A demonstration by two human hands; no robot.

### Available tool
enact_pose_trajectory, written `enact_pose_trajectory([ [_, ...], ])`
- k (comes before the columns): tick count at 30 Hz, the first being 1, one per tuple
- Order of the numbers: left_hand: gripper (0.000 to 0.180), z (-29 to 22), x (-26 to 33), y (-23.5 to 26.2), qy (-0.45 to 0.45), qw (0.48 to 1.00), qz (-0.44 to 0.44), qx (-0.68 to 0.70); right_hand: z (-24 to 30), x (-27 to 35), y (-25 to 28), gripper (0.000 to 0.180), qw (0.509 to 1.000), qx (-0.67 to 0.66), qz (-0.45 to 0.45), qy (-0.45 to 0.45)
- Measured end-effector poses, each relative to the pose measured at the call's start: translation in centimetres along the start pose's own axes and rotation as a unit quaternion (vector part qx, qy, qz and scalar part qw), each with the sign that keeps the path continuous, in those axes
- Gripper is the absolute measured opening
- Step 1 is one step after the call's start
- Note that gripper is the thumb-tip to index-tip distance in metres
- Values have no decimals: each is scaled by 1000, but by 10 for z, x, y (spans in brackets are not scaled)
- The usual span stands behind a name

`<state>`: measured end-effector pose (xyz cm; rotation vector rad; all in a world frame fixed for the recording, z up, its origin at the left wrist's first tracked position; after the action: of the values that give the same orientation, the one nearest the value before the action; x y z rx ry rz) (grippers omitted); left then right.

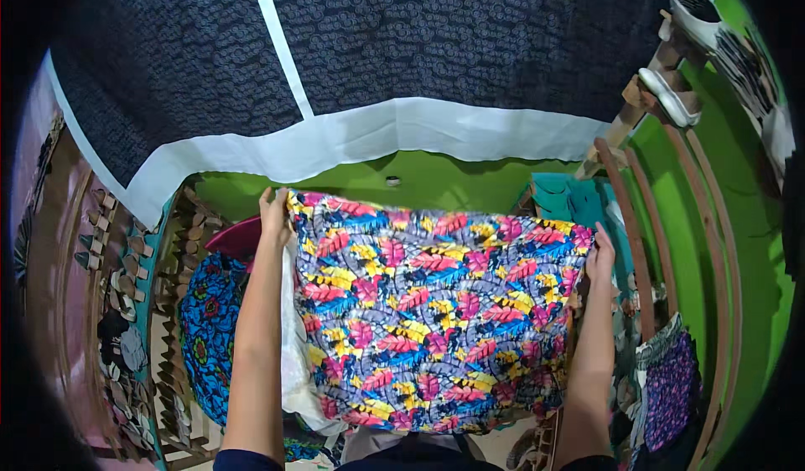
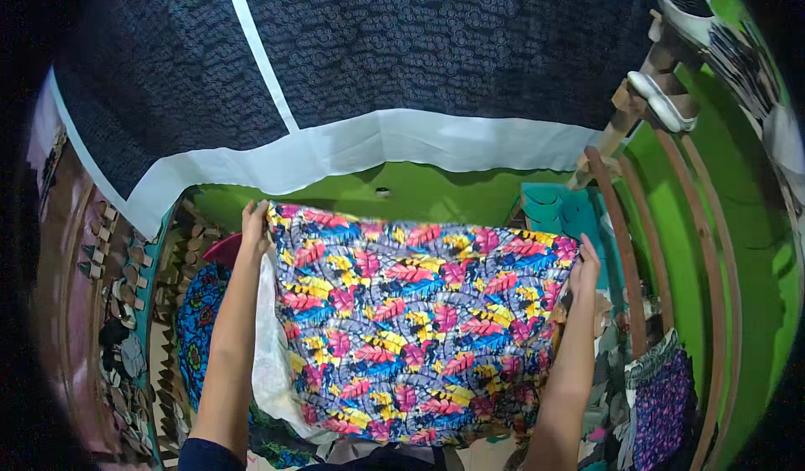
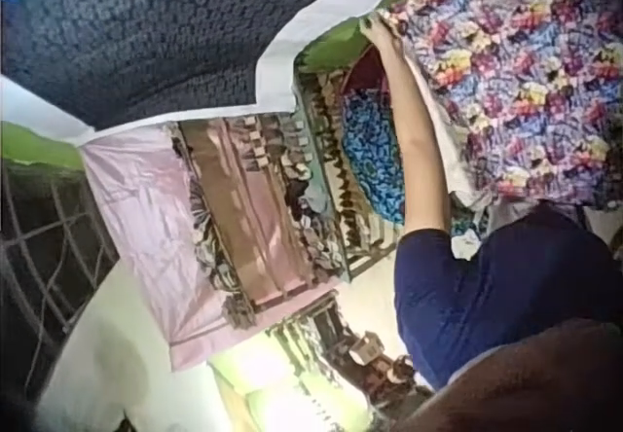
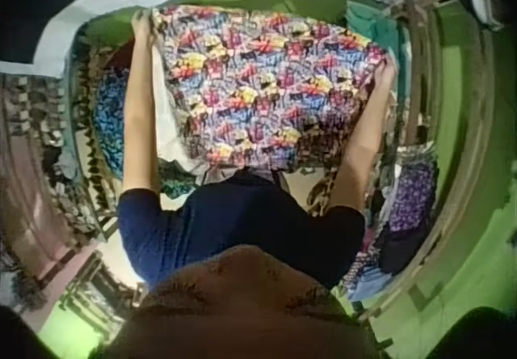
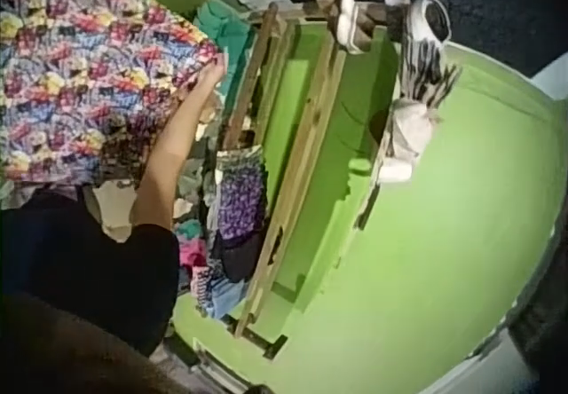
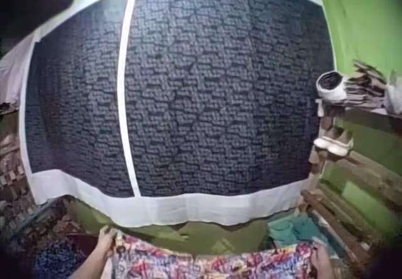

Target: The recorder folds a colorful patterned garment on a workbench and places it on a shelf.

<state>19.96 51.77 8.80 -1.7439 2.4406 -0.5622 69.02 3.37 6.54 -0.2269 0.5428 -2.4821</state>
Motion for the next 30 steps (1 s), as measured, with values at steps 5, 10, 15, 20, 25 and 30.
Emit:
enact_pose_trajectory([
  [5,91,55,2,22,106,924,85,-358,-45,-16,49,39,896,426,-3,-125],
  [10,73,119,74,50,135,836,138,-514,-98,29,56,32,813,571,72,-88],
  [15,52,119,155,63,193,790,89,-575,-76,91,27,33,688,725,31,-31],
  [20,44,129,228,91,271,855,163,-412,-74,173,-13,40,658,751,-46,15],
  [25,31,127,253,91,299,877,239,-289,-91,266,-26,51,601,782,-142,-82],
  [30,34,111,288,69,414,750,337,-391,-120,333,-34,45,568,811,-113,-86],
])
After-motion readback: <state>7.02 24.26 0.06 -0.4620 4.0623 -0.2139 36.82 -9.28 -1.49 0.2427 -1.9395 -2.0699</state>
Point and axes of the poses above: each hand's wrist, its own x-axis away from the middle knuckle, its own y-axis out of the back of the hand, z = x × y, the point moved 5 cm from there along -x, towards the middle knuckle, and after that the axes turned 14 degrees about z, right-handed, at the moved point
